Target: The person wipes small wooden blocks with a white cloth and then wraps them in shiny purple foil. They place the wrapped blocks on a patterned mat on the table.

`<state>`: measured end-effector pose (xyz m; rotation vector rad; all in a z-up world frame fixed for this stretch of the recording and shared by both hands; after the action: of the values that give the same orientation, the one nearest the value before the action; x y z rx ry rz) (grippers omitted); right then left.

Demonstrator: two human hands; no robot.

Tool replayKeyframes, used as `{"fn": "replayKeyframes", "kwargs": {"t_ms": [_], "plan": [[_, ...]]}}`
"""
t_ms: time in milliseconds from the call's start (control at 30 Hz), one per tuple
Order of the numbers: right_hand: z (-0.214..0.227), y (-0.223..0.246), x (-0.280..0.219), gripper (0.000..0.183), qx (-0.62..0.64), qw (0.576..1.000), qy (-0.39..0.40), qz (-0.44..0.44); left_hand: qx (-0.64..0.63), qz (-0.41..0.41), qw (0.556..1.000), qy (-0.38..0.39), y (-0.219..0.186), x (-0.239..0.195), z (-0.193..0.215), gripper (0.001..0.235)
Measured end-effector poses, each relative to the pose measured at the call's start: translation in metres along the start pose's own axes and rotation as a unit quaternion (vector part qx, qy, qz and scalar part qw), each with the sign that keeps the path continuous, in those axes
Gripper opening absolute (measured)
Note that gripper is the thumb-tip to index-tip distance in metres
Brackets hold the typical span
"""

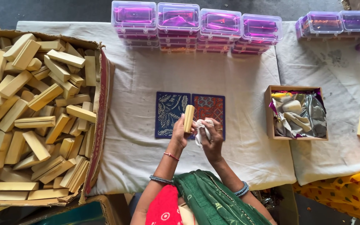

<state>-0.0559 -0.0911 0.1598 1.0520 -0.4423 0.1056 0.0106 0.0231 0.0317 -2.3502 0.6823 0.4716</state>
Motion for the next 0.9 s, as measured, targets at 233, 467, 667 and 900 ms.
{"fn": "replayKeyframes", "kwargs": {"t_ms": [233,467,667,900], "plan": [[-0.03,-0.014,0.028,0.038,-0.171,0.981,0.016,0.093,0.048,-0.004,0.998,-0.036,0.015,-0.008,-0.009,0.038],[-0.026,-0.021,0.057,0.032,-0.134,0.986,0.078,-0.055,0.158,-0.077,0.984,-0.026,-0.003,-0.024,-0.037,0.047],[-0.033,-0.004,0.008,0.039,-0.151,0.984,0.043,0.079,0.121,-0.085,0.988,-0.052,0.002,-0.017,-0.019,0.057],[-0.014,-0.021,0.061,0.027,-0.13,0.987,0.068,-0.069,0.413,-0.089,0.903,-0.076,-0.005,-0.033,-0.035,0.062]]}}
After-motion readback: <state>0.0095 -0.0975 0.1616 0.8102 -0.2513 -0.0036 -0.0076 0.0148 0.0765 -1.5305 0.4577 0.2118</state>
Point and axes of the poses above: each hand's wrist, its own x-axis towards the middle knuckle, its own z-axis out of the back of the hand, y = z × x, the point moved 2 cm from there along x, towards the middle knuckle, and after that the axes turned 6 degrees about z, right-handed, at the moved point
